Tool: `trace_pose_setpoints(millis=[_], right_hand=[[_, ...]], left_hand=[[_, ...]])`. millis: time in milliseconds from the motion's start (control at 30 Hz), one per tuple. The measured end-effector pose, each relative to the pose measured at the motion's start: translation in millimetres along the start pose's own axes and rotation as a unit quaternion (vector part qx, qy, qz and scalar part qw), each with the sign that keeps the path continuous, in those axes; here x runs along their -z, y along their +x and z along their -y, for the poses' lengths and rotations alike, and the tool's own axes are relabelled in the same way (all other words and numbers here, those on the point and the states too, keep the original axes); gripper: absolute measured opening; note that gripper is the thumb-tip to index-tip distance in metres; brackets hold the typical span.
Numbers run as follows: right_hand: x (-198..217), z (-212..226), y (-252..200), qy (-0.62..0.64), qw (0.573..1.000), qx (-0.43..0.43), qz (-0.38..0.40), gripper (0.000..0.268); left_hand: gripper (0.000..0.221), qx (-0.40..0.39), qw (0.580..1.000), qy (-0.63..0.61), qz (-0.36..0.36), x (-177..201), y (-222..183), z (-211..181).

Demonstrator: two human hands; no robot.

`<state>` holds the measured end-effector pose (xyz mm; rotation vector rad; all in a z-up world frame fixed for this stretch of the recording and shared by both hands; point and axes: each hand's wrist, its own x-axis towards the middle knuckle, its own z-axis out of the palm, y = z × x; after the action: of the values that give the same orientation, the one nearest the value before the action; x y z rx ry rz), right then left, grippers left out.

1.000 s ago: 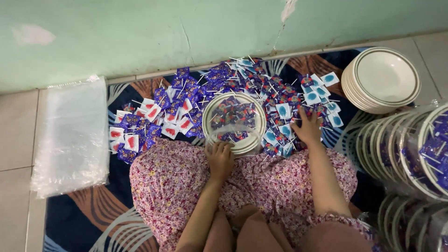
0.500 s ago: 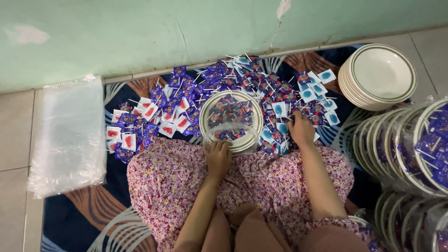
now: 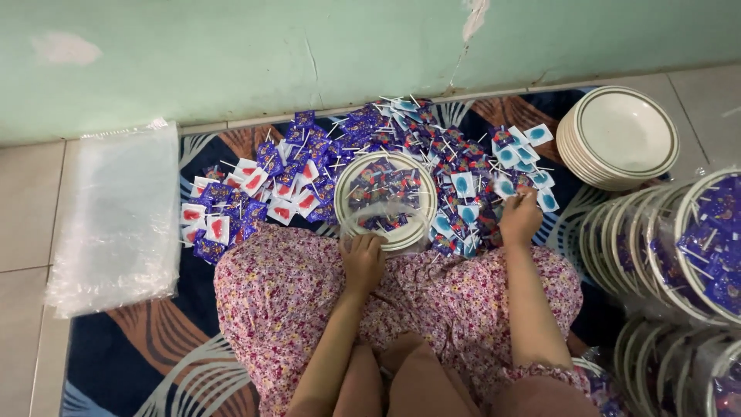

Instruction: Arranging small decorative items on white plates and placing the plates into plastic bags.

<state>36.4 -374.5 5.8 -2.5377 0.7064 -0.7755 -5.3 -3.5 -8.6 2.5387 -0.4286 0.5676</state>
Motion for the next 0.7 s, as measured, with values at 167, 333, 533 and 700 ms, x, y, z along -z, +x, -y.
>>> trace_pose_setpoints(millis=[167, 333, 533, 700], right_hand=[[6.5, -9.1, 0.3, 0.168, 0.981, -0.083, -0.054, 0.017], [93.9, 107.9, -39.8, 0.373, 0.898, -0.171, 0.16, 0.018], [3.7, 71.8, -100.4, 0.253, 0.909, 0.065, 0.325, 0.018], [1.7, 97.4, -122.5, 0.17, 0.911, 0.206, 0.314, 0.015]], left_hand=[[0.019, 0.004, 1.0, 0.01, 0.003, -3.3, -3.4, 1.8], [0.023, 0.0, 1.0, 0.019, -0.004, -8.1, -3.0, 1.9], [0.057, -0.04, 0.998, -0.053, 0.018, 26.2, 14.2, -17.5], [0.032, -0.135, 0.99, -0.045, 0.003, 44.1, 14.2, -32.5]])
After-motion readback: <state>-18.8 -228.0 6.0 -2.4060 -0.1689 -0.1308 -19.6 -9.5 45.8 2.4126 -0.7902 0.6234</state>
